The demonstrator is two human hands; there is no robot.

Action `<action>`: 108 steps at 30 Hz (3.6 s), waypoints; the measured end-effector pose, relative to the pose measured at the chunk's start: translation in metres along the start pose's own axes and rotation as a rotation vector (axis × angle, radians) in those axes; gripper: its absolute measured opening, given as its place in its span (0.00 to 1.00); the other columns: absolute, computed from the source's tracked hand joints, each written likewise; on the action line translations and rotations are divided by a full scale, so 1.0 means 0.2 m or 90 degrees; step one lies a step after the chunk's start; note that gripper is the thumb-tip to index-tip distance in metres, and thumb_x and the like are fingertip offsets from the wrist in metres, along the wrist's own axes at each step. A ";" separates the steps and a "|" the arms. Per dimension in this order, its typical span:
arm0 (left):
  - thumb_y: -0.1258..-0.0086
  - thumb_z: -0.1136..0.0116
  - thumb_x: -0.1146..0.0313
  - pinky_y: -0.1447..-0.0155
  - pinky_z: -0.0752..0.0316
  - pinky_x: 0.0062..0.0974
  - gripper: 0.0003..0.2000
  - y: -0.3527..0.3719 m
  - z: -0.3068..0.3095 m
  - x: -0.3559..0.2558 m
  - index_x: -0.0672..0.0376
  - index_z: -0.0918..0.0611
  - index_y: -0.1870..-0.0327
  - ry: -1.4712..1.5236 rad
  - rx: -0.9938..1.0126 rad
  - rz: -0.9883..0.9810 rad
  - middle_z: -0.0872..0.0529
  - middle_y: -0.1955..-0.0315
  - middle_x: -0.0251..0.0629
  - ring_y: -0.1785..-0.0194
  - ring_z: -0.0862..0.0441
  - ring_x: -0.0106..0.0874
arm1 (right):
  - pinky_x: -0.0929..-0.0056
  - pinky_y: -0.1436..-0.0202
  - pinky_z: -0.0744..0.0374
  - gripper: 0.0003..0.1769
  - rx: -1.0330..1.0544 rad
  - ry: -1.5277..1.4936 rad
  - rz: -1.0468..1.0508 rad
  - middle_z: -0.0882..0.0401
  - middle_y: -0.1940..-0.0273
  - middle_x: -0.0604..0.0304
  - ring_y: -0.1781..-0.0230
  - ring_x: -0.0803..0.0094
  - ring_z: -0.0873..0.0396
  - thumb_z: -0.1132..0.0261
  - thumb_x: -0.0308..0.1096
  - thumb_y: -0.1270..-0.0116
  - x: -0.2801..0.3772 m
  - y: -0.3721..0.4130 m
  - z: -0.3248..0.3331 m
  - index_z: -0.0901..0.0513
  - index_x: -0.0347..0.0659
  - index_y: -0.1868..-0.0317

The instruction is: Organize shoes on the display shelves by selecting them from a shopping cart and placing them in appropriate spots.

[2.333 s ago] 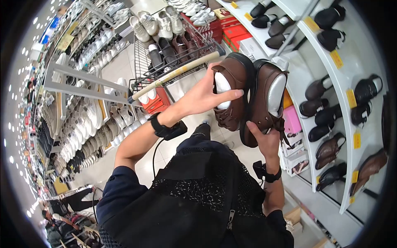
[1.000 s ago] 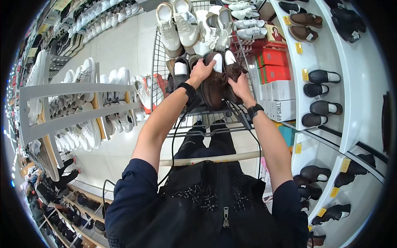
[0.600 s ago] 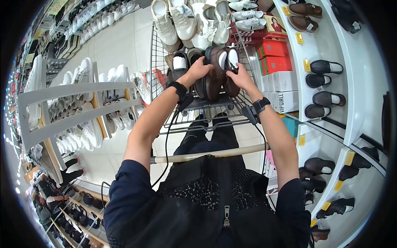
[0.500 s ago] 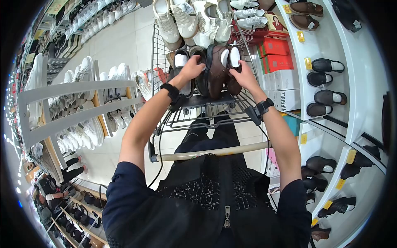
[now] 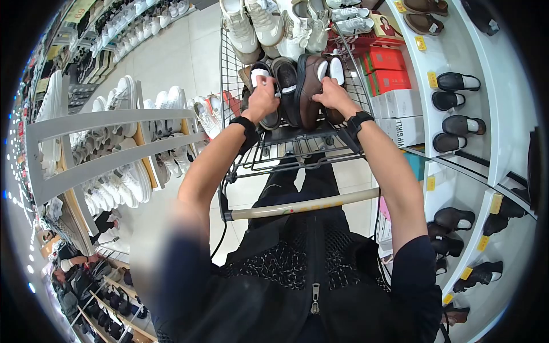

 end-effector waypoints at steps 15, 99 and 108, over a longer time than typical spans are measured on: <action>0.35 0.33 0.64 0.45 0.20 0.51 0.19 -0.09 -0.15 -0.02 0.54 0.24 0.45 -0.023 0.082 -0.004 0.27 0.43 0.49 0.50 0.15 0.56 | 0.50 0.44 0.20 0.16 -0.002 0.066 0.038 0.15 0.51 0.44 0.46 0.43 0.18 0.28 0.40 0.35 0.03 0.07 0.03 0.18 0.38 0.54; 0.20 0.44 0.66 0.66 0.26 0.29 0.09 3.56 -1.23 -3.00 0.62 0.18 0.53 0.161 0.992 -0.994 0.15 0.72 0.43 0.74 0.19 0.36 | 0.78 0.56 0.26 0.10 -1.331 -0.639 -0.512 0.22 0.67 0.66 0.65 0.79 0.23 0.41 0.30 0.21 -0.61 5.16 -1.36 0.18 0.34 0.47; 0.14 0.57 0.68 0.68 0.39 0.16 0.09 3.51 -1.53 -3.46 0.60 0.25 0.46 0.300 1.005 -0.808 0.26 0.75 0.27 0.73 0.33 0.15 | 0.78 0.55 0.27 0.10 -1.355 -0.573 -0.474 0.21 0.66 0.65 0.64 0.79 0.23 0.42 0.30 0.20 -1.13 5.43 -1.01 0.18 0.33 0.48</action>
Point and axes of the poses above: each hand's wrist, its own y-axis away from the middle knuckle, its own z-axis out of the back of the hand, x = y × z, the point moved 3 cm from there along -y, towards the middle knuckle
